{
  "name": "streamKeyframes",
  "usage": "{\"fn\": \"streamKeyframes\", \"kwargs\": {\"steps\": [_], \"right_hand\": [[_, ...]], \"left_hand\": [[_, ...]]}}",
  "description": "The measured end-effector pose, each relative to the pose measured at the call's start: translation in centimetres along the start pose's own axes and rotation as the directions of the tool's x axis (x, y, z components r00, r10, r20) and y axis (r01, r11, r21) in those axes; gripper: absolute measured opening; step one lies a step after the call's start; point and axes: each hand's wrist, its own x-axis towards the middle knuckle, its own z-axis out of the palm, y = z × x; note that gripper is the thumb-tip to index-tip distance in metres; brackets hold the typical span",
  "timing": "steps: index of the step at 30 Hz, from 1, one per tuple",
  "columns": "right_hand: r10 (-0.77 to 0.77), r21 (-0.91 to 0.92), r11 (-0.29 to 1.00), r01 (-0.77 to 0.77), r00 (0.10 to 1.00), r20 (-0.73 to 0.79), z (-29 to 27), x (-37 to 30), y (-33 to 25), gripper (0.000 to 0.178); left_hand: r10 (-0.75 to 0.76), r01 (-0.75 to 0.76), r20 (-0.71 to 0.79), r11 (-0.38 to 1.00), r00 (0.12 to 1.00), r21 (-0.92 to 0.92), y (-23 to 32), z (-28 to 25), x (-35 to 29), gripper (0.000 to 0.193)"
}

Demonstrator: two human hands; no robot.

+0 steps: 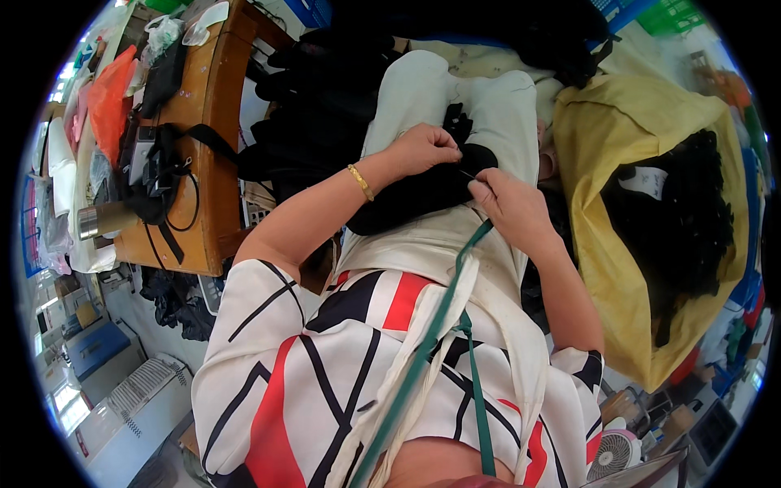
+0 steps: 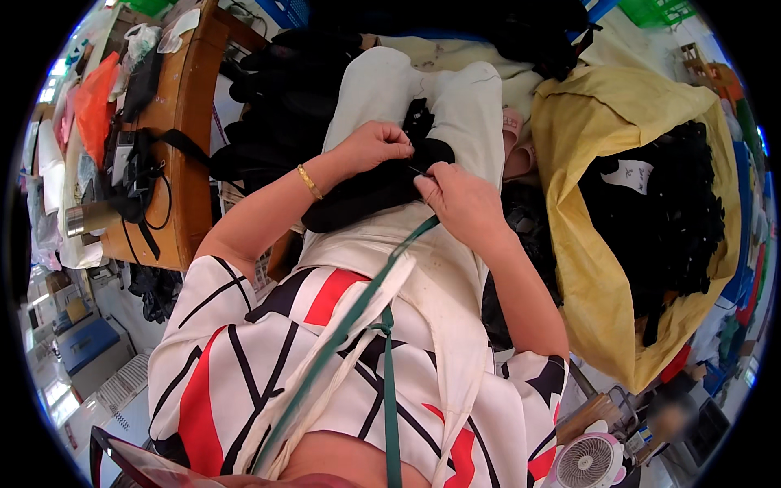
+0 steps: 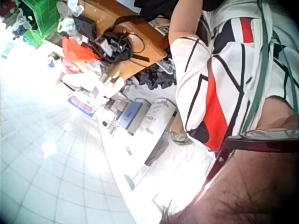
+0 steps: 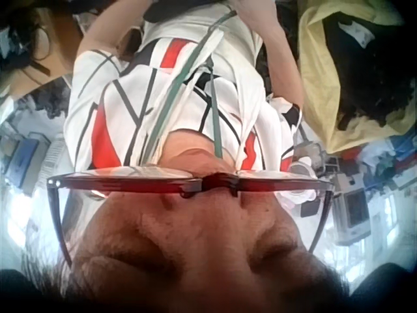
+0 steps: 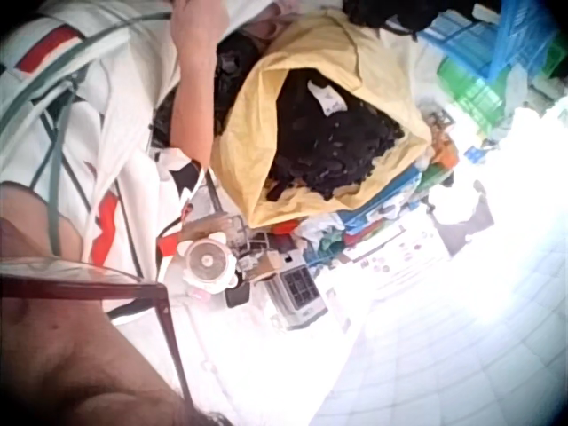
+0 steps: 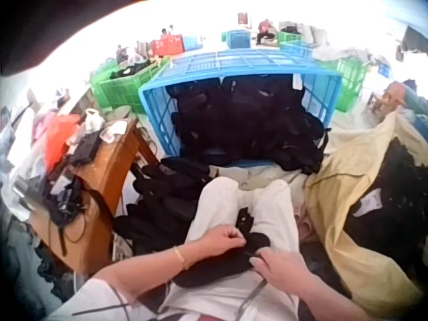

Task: The person sits on the floor and hand-sews black slip-on shoes using a needle and thread. They repeatedly pull the thread through the shoe material, adjust the shoe position, and occasionally pick up additional shoes from a nearby pile to continue stitching.

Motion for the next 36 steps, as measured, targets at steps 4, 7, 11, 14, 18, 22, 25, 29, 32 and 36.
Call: {"fn": "streamKeyframes", "kwargs": {"steps": [4, 7, 11, 14, 18, 22, 25, 29, 32, 36], "right_hand": [[-0.006, -0.072, 0.997, -0.001, 0.996, -0.093, 0.5, 1.2, 0.0, 0.024], [-0.050, -0.109, 0.994, 0.032, 0.985, -0.166, 0.8, 1.8, 0.3, 0.022], [-0.042, -0.129, 0.991, 0.020, 0.984, -0.173, 0.8, 2.4, 0.5, 0.020], [-0.048, -0.133, 0.991, 0.027, 0.986, -0.159, 0.6, 2.7, 0.5, 0.019], [-0.068, -0.133, 0.990, 0.048, 0.986, -0.155, 0.7, 2.9, 0.6, 0.018], [-0.098, -0.145, 0.987, 0.072, 0.979, -0.179, 0.8, 3.2, 0.5, 0.017], [-0.093, -0.177, 0.982, 0.065, 0.983, -0.159, 1.0, 3.2, 0.7, 0.017], [-0.103, -0.197, 0.977, 0.077, 0.986, -0.127, 0.4, 1.7, 1.1, 0.020], [-0.216, -0.244, 0.954, 0.177, 0.965, -0.146, -1.0, -0.9, 1.9, 0.025], [0.132, 0.398, 0.908, -0.128, 0.991, 0.016, -0.8, -1.1, 0.9, 0.026]], "left_hand": [[0.005, -0.006, -0.026, 1.000, 1.000, -0.021, 0.0, 0.1, -0.4, 0.015], [-0.011, 0.010, -0.008, 0.998, 1.000, -0.058, -0.1, -0.1, -0.4, 0.016], [-0.007, 0.007, -0.013, 0.999, 1.000, -0.046, 0.1, 0.0, -0.5, 0.016], [-0.016, 0.015, -0.017, 0.999, 1.000, -0.039, 0.3, 0.1, -0.5, 0.016], [-0.021, 0.020, -0.016, 0.999, 1.000, -0.041, 0.3, 0.1, -0.6, 0.016], [-0.014, 0.013, -0.024, 0.999, 1.000, -0.048, 0.4, 0.2, -0.6, 0.016], [-0.021, 0.021, -0.013, 0.999, 1.000, -0.039, 0.7, 0.2, -0.7, 0.016], [0.012, -0.012, -0.013, 1.000, 1.000, -0.013, 1.3, 0.3, -0.8, 0.015], [0.106, -0.094, -0.073, 0.984, 0.992, 0.152, 2.8, 0.1, -1.8, 0.011], [0.281, -0.252, -0.006, 0.869, 0.960, 0.426, 6.3, 1.3, -4.8, 0.012]]}}
